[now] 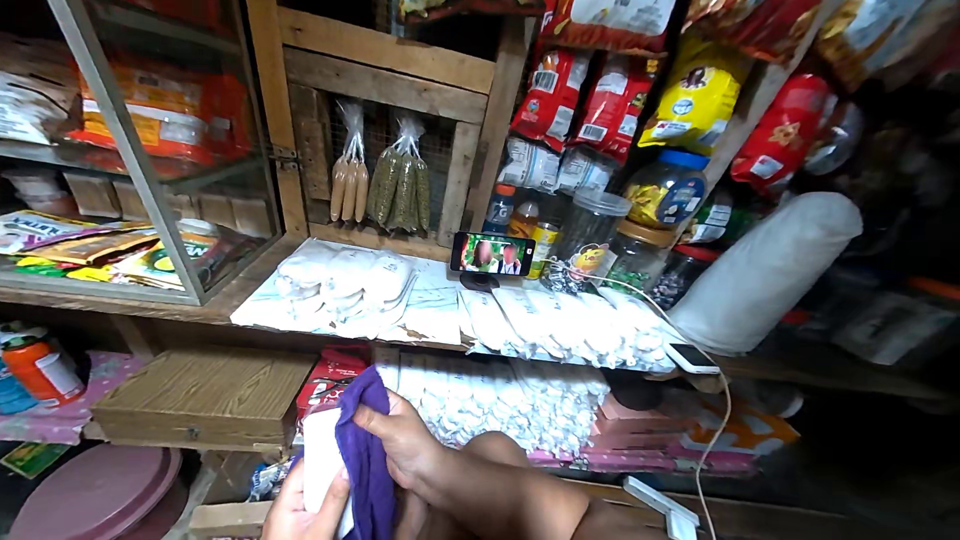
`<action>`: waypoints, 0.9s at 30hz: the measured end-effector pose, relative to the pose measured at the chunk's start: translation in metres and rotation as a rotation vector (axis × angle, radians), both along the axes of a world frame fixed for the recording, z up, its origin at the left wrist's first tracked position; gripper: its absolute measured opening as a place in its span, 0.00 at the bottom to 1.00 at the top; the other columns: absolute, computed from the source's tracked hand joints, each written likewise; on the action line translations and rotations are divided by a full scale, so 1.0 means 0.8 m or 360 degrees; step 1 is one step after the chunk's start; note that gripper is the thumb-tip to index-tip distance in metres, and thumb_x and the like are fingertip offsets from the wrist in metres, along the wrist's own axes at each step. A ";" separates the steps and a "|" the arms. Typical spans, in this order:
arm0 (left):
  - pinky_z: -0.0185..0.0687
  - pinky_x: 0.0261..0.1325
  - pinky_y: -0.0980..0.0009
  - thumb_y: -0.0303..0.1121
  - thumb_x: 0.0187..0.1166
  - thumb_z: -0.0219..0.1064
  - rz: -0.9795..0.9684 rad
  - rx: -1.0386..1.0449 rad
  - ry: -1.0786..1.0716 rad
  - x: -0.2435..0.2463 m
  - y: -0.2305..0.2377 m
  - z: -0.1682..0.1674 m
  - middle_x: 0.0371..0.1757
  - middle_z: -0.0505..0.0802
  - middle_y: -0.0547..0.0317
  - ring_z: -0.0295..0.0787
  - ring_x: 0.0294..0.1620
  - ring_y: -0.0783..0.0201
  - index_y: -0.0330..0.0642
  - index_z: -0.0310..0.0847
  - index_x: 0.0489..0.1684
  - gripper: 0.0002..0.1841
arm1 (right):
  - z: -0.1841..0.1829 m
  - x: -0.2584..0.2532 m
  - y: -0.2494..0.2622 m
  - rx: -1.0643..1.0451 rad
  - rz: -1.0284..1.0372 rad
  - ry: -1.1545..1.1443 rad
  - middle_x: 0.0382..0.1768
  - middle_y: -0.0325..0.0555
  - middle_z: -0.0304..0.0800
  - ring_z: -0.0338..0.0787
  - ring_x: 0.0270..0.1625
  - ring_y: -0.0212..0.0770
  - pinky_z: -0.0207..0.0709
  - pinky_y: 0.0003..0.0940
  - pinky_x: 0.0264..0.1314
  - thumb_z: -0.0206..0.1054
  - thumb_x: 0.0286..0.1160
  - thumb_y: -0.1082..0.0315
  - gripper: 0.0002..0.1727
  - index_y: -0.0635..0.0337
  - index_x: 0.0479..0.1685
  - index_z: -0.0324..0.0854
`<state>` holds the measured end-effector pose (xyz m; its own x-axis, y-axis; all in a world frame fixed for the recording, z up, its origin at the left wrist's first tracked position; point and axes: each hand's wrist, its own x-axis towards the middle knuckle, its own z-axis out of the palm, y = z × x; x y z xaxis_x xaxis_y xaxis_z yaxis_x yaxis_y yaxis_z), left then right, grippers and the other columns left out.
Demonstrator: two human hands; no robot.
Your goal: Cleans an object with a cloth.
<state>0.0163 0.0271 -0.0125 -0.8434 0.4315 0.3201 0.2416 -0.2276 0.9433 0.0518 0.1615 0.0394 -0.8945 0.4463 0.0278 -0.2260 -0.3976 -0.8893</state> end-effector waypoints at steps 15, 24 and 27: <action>0.87 0.54 0.81 0.27 0.71 0.68 -0.0049 0.0046 0.0133 -0.002 -0.001 -0.006 0.45 0.91 0.69 0.88 0.45 0.86 0.25 0.72 0.60 0.21 | -0.005 0.003 0.004 0.0516 0.0077 0.0173 0.43 0.41 0.91 0.89 0.47 0.25 0.83 0.26 0.59 0.60 0.85 0.72 0.10 0.71 0.53 0.82; 0.83 0.63 0.83 0.33 0.78 0.65 0.0293 0.0320 0.0472 0.001 0.007 -0.007 0.53 0.90 0.61 0.85 0.54 0.87 0.14 0.67 0.61 0.25 | -0.016 0.010 -0.024 0.0505 -0.0067 0.0268 0.55 0.49 0.87 0.87 0.56 0.26 0.80 0.25 0.67 0.58 0.86 0.72 0.16 0.75 0.65 0.75; 0.82 0.68 0.78 0.34 0.82 0.64 0.0281 0.0562 0.0446 -0.003 0.007 -0.008 0.57 0.89 0.79 0.85 0.60 0.84 0.31 0.65 0.68 0.22 | -0.035 0.016 -0.036 0.0954 -0.0165 0.0401 0.68 0.64 0.82 0.82 0.71 0.39 0.73 0.32 0.78 0.60 0.83 0.71 0.21 0.81 0.67 0.76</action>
<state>0.0142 0.0326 -0.0189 -0.7543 0.1134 0.6467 0.5393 -0.4547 0.7088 0.0649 0.1329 0.0112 -0.7813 0.3719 0.5012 -0.4668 0.1849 -0.8648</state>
